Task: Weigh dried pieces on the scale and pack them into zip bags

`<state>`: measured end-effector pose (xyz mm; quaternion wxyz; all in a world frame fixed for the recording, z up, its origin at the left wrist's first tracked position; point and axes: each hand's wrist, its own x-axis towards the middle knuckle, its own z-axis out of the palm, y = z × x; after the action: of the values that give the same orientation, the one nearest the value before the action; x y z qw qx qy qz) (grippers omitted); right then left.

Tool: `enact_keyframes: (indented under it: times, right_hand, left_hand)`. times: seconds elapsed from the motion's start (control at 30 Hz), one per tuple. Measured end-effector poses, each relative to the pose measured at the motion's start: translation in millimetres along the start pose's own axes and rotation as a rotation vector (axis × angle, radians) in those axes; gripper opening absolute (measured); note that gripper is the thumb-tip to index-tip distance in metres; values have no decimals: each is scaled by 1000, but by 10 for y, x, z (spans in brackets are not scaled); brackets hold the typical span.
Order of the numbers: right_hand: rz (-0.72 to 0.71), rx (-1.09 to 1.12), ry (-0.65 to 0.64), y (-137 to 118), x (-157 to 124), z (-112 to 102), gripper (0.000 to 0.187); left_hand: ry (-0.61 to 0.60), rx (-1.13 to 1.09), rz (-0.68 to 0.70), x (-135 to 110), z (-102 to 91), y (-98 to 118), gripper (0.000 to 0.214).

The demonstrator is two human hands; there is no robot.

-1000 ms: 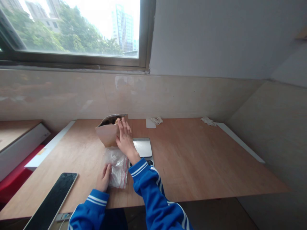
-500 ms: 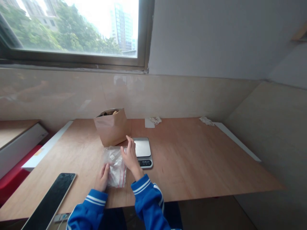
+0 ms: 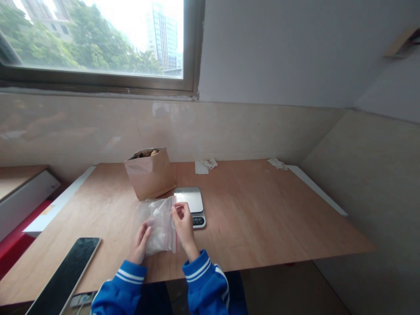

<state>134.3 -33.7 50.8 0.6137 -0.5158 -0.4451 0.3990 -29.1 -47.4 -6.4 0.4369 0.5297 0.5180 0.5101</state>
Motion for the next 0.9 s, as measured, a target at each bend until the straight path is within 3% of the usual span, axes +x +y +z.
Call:
enact_keyframes:
  times: [0.1,0.3,0.4,0.53,0.73,0.9]
  right_hand:
    - [12,65,39,-2,13,-78,22]
    - [45,112,-18,-39,-7,-144,20]
    - [53,119,-40,-51,-33,-110,21]
    - [52,109,-54,-47,-67,-55,22]
    - [34,11,-41,-13,-132,3,26]
    - [0,-85,37,117,-167,137,25]
  left_hand:
    - [53,15,-2,40,37,81,44]
    - [123,-433,-394,244,45,251,17]
    - [100,-544,-422,277,15,426,20]
    - [10,-340,-346,234,-27,607,42]
    - [208,-156,-166,236,-114,669,55]
    - [293,97,9,238,-167,695,51]
